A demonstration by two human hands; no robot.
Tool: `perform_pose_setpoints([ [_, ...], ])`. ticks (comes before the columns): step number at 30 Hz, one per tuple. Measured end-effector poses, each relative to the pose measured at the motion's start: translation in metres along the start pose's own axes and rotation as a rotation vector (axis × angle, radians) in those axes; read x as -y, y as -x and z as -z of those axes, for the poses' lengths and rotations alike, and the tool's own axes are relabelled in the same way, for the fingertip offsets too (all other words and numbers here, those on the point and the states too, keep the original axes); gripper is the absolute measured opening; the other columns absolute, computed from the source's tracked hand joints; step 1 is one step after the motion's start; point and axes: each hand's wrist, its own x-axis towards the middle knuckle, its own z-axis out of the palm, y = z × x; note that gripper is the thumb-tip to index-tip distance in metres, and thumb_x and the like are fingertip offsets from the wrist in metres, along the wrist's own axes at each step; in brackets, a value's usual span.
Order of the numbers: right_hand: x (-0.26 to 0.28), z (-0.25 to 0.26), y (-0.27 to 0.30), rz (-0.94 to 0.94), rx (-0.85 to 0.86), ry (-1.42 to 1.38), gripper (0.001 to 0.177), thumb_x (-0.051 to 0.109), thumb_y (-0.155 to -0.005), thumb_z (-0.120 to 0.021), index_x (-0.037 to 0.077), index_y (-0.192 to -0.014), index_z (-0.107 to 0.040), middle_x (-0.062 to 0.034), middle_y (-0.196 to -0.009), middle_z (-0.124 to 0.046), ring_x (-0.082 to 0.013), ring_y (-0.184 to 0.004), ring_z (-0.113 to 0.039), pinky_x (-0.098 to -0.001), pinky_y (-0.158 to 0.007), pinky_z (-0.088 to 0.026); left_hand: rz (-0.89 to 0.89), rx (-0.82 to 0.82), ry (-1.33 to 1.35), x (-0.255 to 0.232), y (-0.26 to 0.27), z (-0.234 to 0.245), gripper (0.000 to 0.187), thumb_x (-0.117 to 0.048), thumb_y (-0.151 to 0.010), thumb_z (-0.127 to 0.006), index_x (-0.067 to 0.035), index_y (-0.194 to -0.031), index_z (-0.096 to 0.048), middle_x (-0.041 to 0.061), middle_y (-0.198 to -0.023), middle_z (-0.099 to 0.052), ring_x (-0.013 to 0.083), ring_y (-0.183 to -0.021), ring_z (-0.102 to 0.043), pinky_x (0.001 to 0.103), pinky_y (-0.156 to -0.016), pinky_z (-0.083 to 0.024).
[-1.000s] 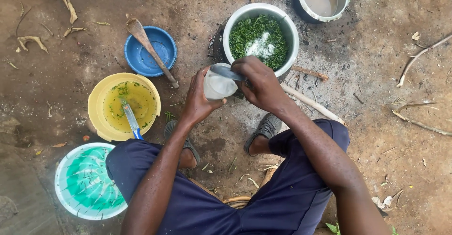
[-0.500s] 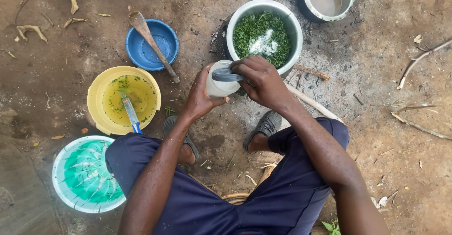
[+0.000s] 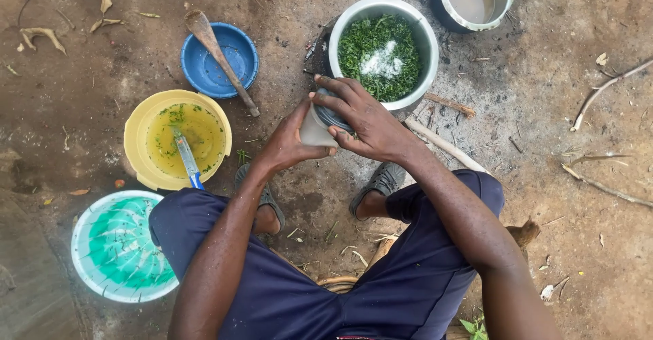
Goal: A person is cooking outdoors, stirring a pot over a fire, adding chopped greens from a bowl, and then adding seasoning.
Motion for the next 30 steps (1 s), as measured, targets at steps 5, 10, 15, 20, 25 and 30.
perform_pose_setpoints([
  [5, -0.016, -0.020, 0.012, 0.033, 0.002, -0.017, 0.050, 0.044, -0.110, -0.049, 0.013, -0.149, -0.059, -0.0232, -0.140, -0.052, -0.0507, -0.126, -0.055, -0.0630, -0.098, -0.052, 0.052, 0.089, 0.042, -0.002, 0.009, 0.004, 0.099, -0.025, -0.072, -0.098, -0.008, -0.155, -0.046, 0.024, -0.140, -0.065, 0.0415, -0.131, -0.061, 0.064, -0.111, -0.050],
  [10, -0.034, -0.032, 0.019, -0.030, -0.177, -0.151, 0.052, 0.048, -0.108, -0.049, 0.014, -0.146, -0.060, -0.0209, -0.136, -0.052, -0.0477, -0.121, -0.059, -0.0573, -0.092, -0.053, 0.067, -0.039, 0.274, 0.012, 0.010, 0.001, 0.101, -0.041, -0.078, -0.094, -0.004, -0.157, -0.043, 0.026, -0.145, -0.060, 0.0430, -0.135, -0.058, 0.063, -0.117, -0.045],
  [15, -0.026, -0.058, 0.018, -0.087, -0.219, -0.158, 0.052, 0.049, -0.105, -0.054, 0.014, -0.142, -0.063, -0.0263, -0.127, -0.053, -0.0473, -0.108, -0.063, -0.0567, -0.081, -0.057, 0.207, -0.412, 0.625, 0.044, 0.023, -0.038, 0.093, -0.074, -0.093, -0.062, -0.006, -0.154, -0.042, 0.025, -0.144, -0.060, 0.0374, -0.129, -0.064, 0.060, -0.109, -0.055],
  [20, -0.034, -0.079, 0.022, -0.065, -0.088, -0.097, 0.053, 0.052, -0.105, -0.052, 0.015, -0.140, -0.064, -0.0295, -0.122, -0.055, -0.0477, -0.106, -0.065, -0.0541, -0.076, -0.061, 0.410, -0.617, 0.813, 0.037, 0.033, -0.043, 0.051, -0.057, -0.104, -0.060, -0.010, -0.121, -0.067, 0.013, -0.106, -0.080, 0.0228, -0.093, -0.080, 0.047, -0.086, -0.069],
  [25, -0.015, -0.086, 0.024, 0.053, -0.087, 0.039, 0.045, 0.046, -0.108, -0.053, 0.011, -0.135, -0.061, -0.0270, -0.122, -0.055, -0.0483, -0.102, -0.063, -0.0548, -0.070, -0.059, 0.585, -0.589, 0.721, 0.043, 0.039, -0.030, 0.036, -0.038, -0.099, -0.073, -0.004, -0.110, -0.079, 0.020, -0.105, -0.081, 0.0294, -0.092, -0.080, 0.053, -0.094, -0.063],
  [30, -0.018, -0.095, 0.025, -0.087, -0.202, -0.067, 0.046, 0.045, -0.111, -0.043, 0.011, -0.136, -0.062, -0.0228, -0.121, -0.057, -0.0458, -0.102, -0.064, -0.0548, -0.070, -0.058, 0.509, -0.715, 0.449, 0.059, 0.033, -0.035, 0.035, -0.042, -0.098, -0.075, -0.008, -0.106, -0.081, 0.017, -0.099, -0.081, 0.0259, -0.090, -0.080, 0.048, -0.091, -0.064],
])
